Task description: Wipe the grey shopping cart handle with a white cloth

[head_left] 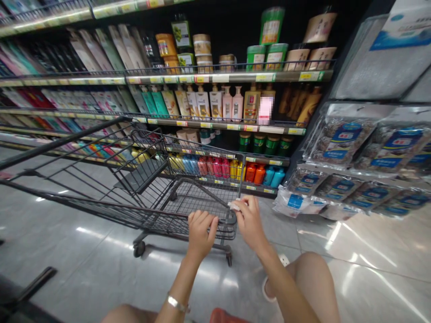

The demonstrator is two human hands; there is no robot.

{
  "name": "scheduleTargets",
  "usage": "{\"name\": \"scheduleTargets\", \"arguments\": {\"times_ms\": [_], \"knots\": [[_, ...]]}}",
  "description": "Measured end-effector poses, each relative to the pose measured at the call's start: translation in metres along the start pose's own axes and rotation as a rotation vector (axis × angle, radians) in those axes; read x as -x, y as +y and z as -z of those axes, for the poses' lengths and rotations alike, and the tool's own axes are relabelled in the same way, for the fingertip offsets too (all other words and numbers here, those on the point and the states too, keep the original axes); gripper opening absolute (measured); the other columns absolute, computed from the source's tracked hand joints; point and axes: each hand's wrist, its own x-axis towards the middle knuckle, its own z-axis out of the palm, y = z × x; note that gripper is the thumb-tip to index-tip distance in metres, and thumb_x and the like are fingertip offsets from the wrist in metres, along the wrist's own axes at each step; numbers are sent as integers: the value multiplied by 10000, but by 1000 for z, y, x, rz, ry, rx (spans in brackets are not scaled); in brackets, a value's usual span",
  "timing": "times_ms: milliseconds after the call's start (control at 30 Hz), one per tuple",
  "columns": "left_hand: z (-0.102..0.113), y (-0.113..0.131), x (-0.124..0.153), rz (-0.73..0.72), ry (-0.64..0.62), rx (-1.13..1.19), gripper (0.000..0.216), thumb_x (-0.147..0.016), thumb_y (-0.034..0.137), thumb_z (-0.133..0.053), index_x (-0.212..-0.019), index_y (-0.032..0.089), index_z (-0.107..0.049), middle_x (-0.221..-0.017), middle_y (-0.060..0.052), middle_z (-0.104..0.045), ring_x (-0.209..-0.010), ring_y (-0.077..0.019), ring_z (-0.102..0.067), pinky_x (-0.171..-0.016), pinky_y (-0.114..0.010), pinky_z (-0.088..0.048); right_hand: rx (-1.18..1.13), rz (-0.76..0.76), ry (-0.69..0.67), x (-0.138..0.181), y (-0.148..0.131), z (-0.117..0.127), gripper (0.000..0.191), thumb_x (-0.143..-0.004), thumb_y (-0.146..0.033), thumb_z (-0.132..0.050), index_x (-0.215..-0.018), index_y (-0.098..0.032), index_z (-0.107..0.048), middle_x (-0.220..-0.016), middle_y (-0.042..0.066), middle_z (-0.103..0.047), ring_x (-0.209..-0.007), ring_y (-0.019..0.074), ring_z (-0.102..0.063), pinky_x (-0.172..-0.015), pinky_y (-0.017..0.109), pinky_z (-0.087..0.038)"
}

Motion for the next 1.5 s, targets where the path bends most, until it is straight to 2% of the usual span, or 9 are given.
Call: {"name": "scheduleTargets", "arguments": {"times_ms": [200, 367, 533, 733, 967, 1367, 1500], "knots": [[5, 4, 0, -16, 18, 12, 263, -903, 212, -421, -690, 192, -575, -619, -4, -516, -680, -161, -434, -692, -326, -297, -39, -25, 4, 32, -22, -1, 354, -814, -29, -426, -1023, -233, -626, -964, 65, -469, -926, 214, -468, -816, 395, -444], [12, 6, 8, -34, 62, 5, 262, -887, 182, -436, -650, 194, -547, -597, 2, -501, -651, -155, -427, -675, -324, -297, -82, 9, -55, 46, -35, 4, 373, -800, -10, -422, -1042, -213, -622, -961, 77, -478, -929, 218, -476, -807, 402, -463], [20, 6, 22, -21, 107, 0, 261, -863, 147, -461, -612, 198, -512, -565, 9, -472, -624, -151, -413, -659, -324, -297, -112, 56, -126, 47, -41, 7, 388, -797, 1, -418, -1036, -226, -622, -956, 72, -480, -909, 212, -480, -782, 393, -475], [29, 5, 35, -18, 114, 18, 242, -841, 109, -473, -617, 199, -486, -551, 16, -446, -608, -146, -397, -652, -324, -301, -134, 41, -141, 38, -37, 8, 327, -834, -31, -433, -1020, -225, -620, -936, 65, -472, -903, 204, -484, -772, 367, -474], [31, 5, 40, 0, 156, 28, 224, -825, 106, -481, -622, 198, -504, -543, 20, -447, -585, -140, -405, -632, -322, -303, -131, 52, -155, 18, -19, 7, 282, -829, -67, -483, -992, -232, -643, -906, 51, -504, -864, 189, -509, -738, 326, -470], [26, 3, 46, 8, 182, 44, 179, -800, 72, -491, -679, 202, -513, -573, 9, -473, -605, -145, -401, -638, -333, -307, -54, 0, -75, -42, 44, -8, 181, -873, -177, -493, -936, -213, -658, -875, 39, -486, -842, 182, -497, -746, 324, -436], [24, 4, 45, 4, 209, 41, 193, -793, 58, -482, -663, 200, -489, -555, 13, -436, -596, -144, -379, -621, -325, -293, 9, 23, -77, -59, 59, -10, 195, -882, -194, -479, -938, -206, -665, -868, 41, -481, -832, 186, -495, -739, 330, -433]]}}
